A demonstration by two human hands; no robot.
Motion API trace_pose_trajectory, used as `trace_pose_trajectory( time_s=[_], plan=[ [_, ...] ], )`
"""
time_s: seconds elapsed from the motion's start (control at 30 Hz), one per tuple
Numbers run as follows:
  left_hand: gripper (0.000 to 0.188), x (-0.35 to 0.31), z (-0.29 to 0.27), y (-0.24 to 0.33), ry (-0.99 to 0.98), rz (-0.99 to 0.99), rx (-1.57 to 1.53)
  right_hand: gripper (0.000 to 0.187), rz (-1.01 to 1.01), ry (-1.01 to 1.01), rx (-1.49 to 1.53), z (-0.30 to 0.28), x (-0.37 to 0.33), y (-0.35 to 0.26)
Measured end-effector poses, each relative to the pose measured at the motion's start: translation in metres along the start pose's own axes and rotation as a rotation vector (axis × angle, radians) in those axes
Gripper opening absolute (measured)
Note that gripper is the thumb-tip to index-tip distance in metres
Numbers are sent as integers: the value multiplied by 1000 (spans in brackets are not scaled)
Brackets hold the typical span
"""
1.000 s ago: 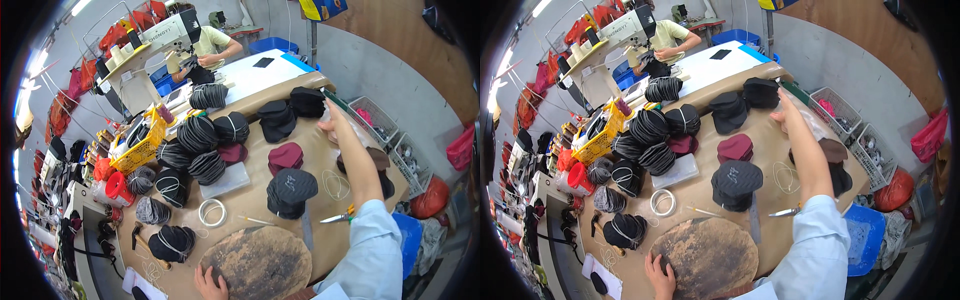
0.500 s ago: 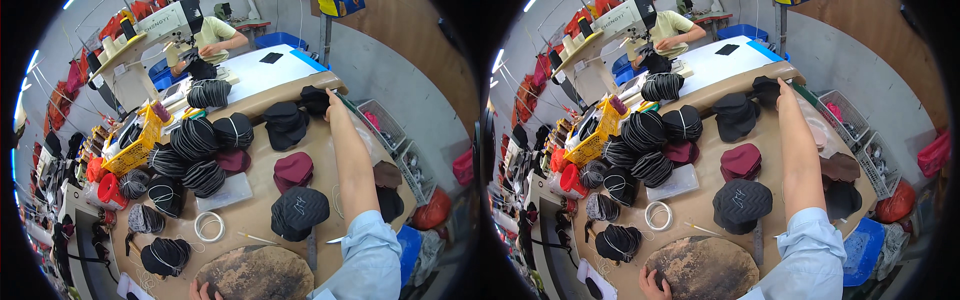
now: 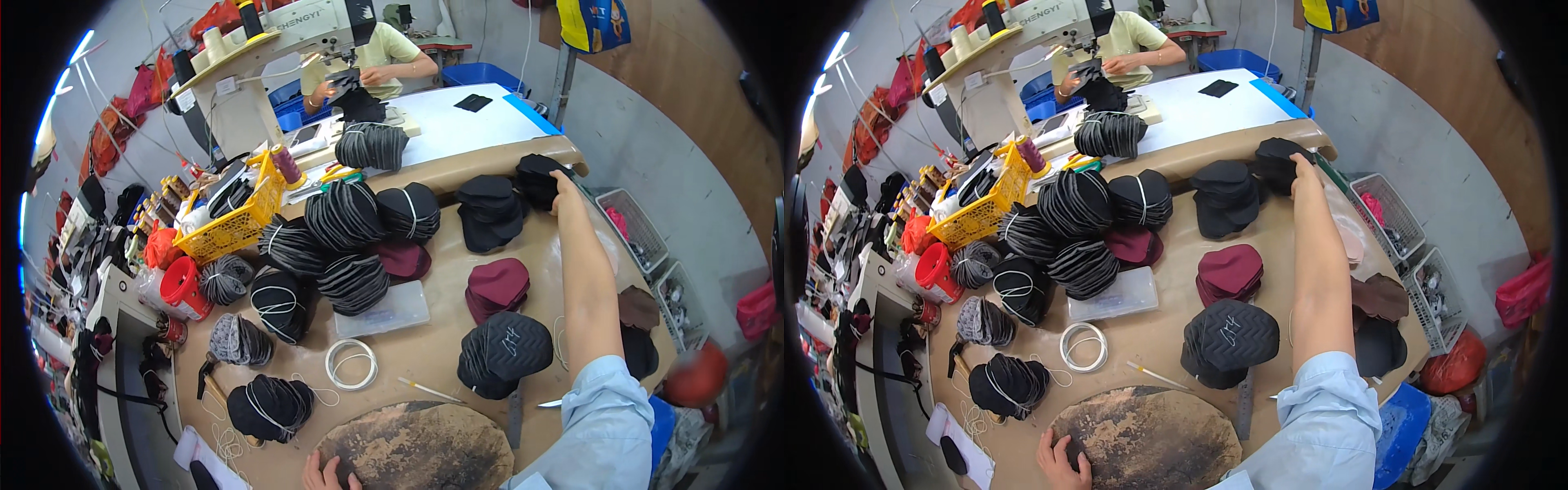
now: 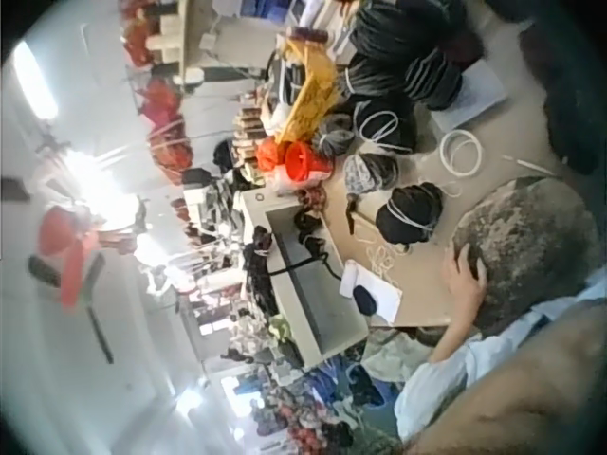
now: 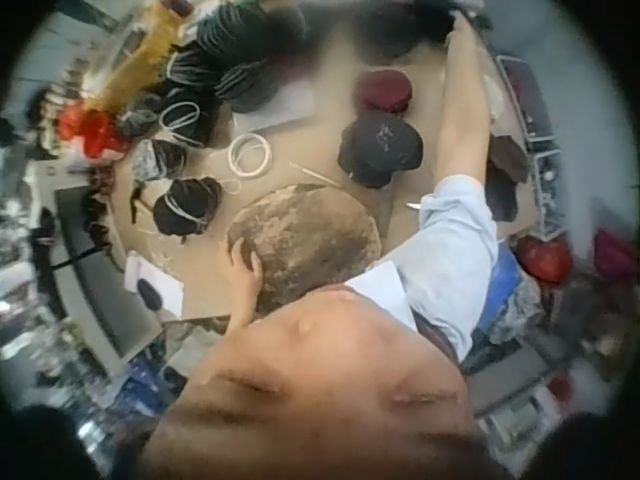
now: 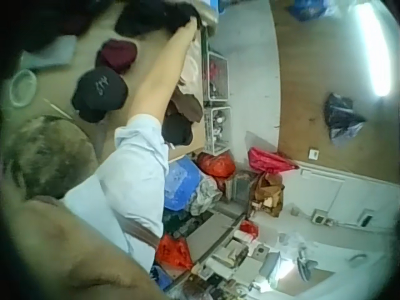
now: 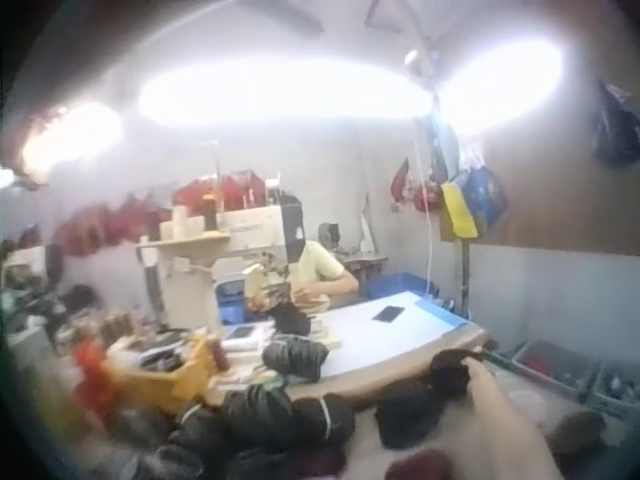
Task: The person sorts and stacks black quilted fabric pieces on a workbench. They handle the pieces one by one, aligning them into neat piles and occasionally moving stacks to different locations on the table. The person also uses a rubber band to secure a stack of fabric pieces.
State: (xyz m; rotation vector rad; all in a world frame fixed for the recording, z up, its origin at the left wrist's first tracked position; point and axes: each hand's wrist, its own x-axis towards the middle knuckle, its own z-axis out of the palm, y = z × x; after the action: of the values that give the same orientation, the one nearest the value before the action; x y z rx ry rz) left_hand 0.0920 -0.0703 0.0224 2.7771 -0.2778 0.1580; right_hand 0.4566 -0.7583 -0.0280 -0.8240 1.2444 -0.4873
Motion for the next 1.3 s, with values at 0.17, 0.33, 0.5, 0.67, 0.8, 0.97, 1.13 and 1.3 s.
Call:
trace_pose_trajectory(
  time_s=[0.17,0.33,0.5,0.67,0.8,0.97,1.13,1.3],
  plan=[
    [43,4,5,2,76,-22,-228,54,-407,-422,217,-39,-53,-6],
    [79,40,7,27,15,77,-778,73,-757,-735,-5,-75,-259,-3],
    [120,107,13,113,-142,170,-1648,89,-487,-1215,-246,-122,-396,60],
    [117,77,12,121,-483,105,-2156,93,-98,-1282,-460,-162,-476,134],
    [115,42,17,102,-438,159,-2128,92,-103,-1328,-454,-184,-466,184],
    [72,42,11,92,-238,-185,-1763,93,-377,-1475,-577,-187,-464,206],
    [83,103,-17,81,434,415,-991,75,-757,-1377,-513,-170,-428,131],
    [49,168,17,42,532,871,57,65,-662,-828,-403,-112,-313,59]
  ],
)
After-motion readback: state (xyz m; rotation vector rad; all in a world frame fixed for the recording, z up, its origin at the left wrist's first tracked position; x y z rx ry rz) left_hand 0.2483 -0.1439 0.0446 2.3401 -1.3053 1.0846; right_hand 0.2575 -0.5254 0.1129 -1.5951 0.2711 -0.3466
